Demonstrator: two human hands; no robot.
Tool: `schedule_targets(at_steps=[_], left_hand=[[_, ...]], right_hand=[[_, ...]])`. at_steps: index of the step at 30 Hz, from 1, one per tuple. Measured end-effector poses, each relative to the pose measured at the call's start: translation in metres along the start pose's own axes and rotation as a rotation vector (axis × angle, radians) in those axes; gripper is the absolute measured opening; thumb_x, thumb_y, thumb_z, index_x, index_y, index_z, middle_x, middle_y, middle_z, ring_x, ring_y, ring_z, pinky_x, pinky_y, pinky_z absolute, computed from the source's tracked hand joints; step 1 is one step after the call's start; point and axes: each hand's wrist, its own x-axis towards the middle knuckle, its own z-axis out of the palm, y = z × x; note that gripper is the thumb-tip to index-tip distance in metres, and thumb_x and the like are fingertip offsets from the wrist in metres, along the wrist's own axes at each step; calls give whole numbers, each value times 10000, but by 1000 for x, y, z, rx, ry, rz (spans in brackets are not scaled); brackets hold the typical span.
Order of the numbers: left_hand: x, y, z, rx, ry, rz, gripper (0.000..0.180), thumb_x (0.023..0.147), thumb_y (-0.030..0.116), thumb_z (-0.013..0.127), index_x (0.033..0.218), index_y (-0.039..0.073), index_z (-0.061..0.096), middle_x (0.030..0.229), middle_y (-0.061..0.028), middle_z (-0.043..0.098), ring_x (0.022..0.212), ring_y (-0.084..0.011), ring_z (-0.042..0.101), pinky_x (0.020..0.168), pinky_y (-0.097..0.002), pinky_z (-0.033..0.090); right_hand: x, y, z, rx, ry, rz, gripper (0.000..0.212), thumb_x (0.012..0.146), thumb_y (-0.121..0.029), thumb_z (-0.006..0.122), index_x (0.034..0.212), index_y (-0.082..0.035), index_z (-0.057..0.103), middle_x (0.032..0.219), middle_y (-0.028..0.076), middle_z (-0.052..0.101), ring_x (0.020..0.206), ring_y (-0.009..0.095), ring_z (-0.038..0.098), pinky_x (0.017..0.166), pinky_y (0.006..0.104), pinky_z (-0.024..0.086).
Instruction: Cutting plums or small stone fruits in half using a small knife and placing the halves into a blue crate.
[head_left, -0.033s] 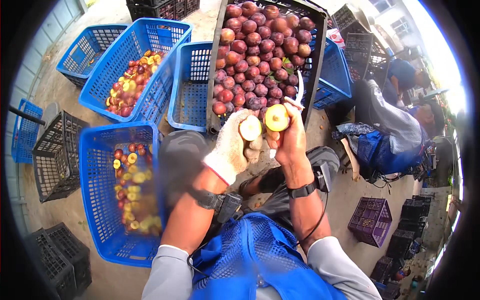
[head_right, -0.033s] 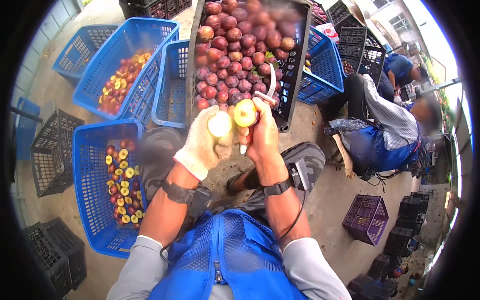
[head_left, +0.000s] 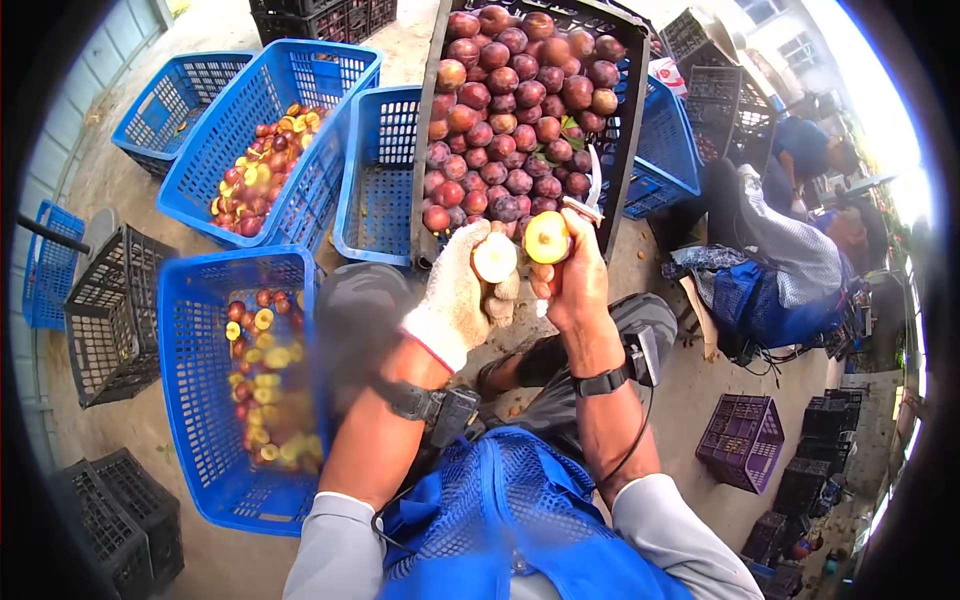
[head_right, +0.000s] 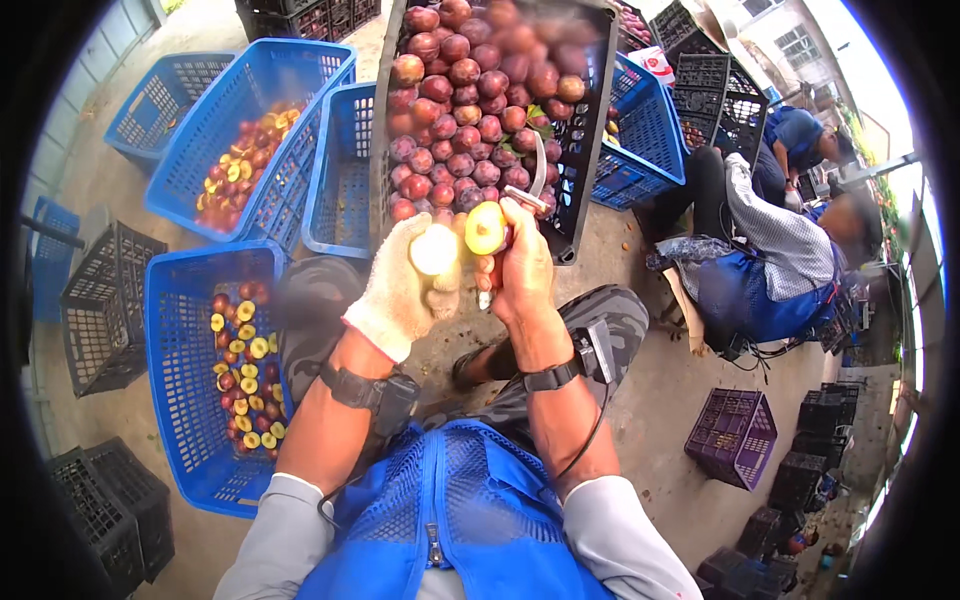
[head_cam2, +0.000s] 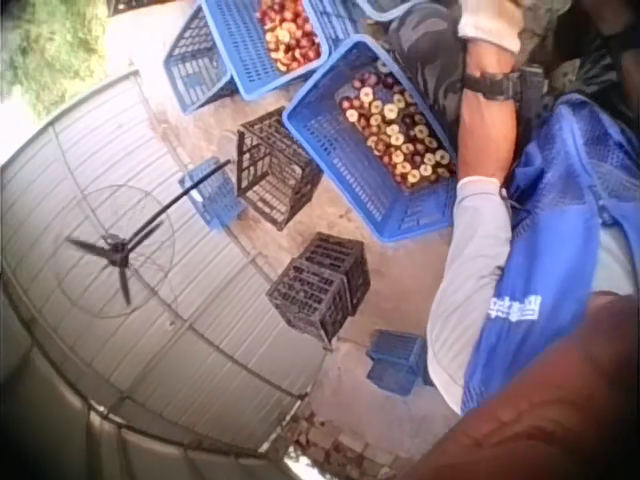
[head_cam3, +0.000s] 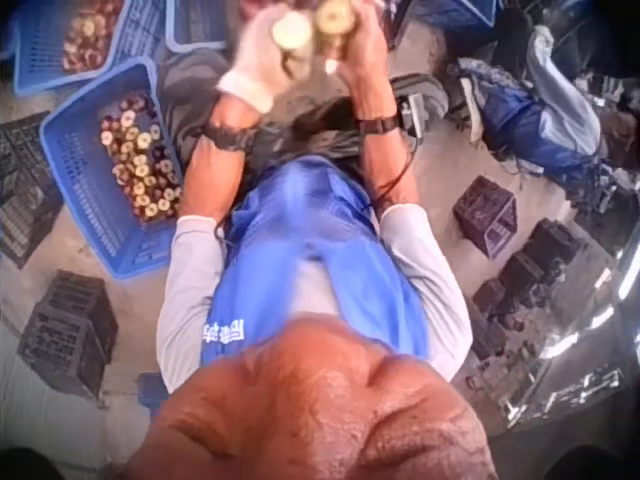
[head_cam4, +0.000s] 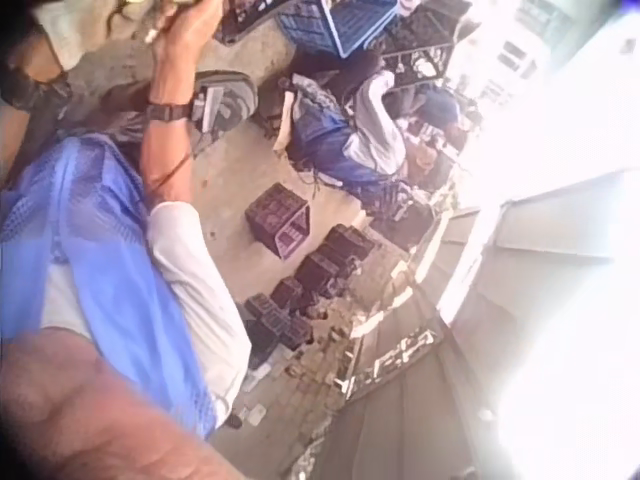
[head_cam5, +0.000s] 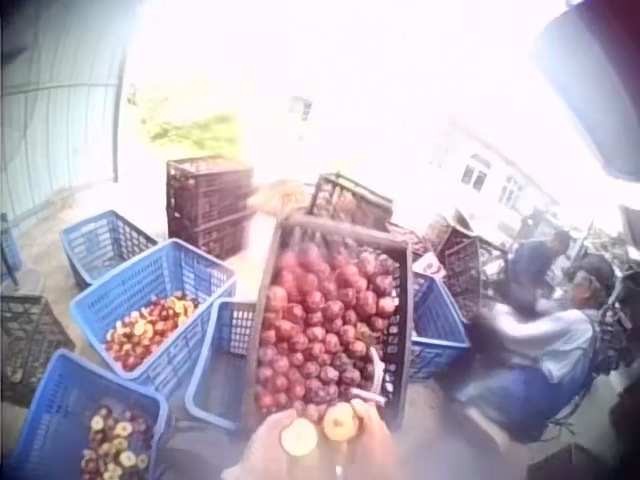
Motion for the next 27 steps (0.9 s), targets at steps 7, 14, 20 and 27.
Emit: schedule_targets(at_steps=[7,14,20,27], left_hand=[[-10,28,-30,-82,26,233,384,935,427,422,991,79,575,592,-7,514,452,-141,459,432,-265,369],[-139,110,-117,752,600,1242,407,916,311,502,1119,-33,581,834,-99,624,746,-179,574,687,-321,452],[-163,82,-108,782,939,1242,225,882,88,535,1059,-13,631,993,-85,635,890,-155,585,820,-277,458],[-50,15,-22,472,120,593,277,902,159,543,1109,-18,590,932,-132,651,773,-217,643,741,-321,516]], right_hand=[[61,-7,110,-428,-334,-334,303,935,-338,548,875,-48,613,628,15,564,533,112,586,438,253,444],[124,11,73,-723,-117,-702,354,807,-242,679,617,-45,454,564,18,441,521,83,436,495,304,410],[194,-21,6,-1476,272,-829,391,705,-230,711,1040,-94,565,987,183,585,919,367,602,770,464,487],[198,-27,-33,-1212,149,-733,335,696,-253,720,871,-72,500,724,93,533,685,234,543,593,368,446]])
